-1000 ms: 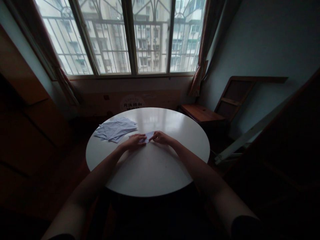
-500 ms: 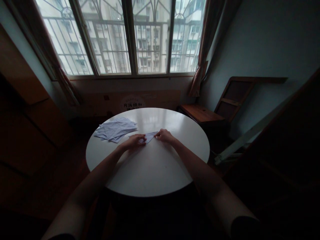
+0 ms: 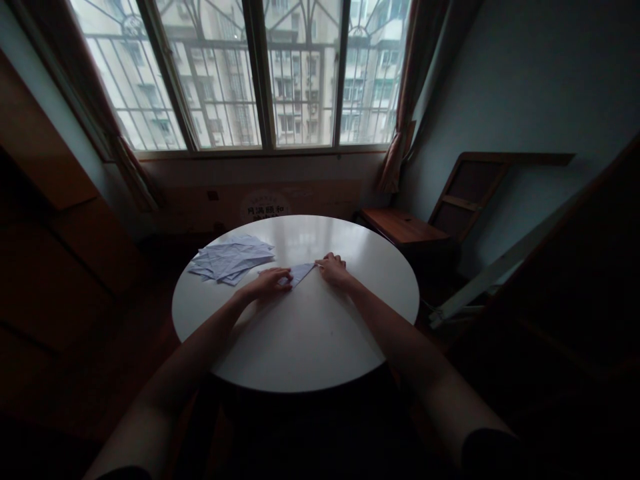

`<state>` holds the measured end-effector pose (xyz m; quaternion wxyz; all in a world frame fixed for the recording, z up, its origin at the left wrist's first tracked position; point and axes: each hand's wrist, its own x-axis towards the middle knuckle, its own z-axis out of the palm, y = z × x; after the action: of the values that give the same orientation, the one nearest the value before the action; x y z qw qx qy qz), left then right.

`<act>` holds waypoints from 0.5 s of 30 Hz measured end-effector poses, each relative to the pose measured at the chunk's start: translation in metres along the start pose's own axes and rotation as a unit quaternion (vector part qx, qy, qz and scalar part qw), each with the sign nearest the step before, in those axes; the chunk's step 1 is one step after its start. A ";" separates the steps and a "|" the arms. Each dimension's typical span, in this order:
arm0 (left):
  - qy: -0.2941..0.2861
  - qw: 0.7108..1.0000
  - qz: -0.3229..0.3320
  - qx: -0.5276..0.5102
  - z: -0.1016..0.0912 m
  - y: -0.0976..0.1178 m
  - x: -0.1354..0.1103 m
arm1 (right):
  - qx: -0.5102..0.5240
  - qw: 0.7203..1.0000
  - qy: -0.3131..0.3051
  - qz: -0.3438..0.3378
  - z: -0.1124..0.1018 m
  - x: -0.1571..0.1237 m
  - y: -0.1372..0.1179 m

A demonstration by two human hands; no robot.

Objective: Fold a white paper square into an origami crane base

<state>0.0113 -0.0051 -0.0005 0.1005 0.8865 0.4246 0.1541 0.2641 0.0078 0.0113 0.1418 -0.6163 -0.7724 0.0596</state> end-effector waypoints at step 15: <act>-0.021 0.999 -0.005 0.024 -0.003 0.007 -0.002 | 0.238 0.930 -0.060 -0.274 0.017 0.011 -0.010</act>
<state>0.0144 -0.0104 0.0039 0.0887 0.8897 0.4303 0.1242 0.2480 0.0175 -0.0005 0.2487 -0.3238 -0.8816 0.2368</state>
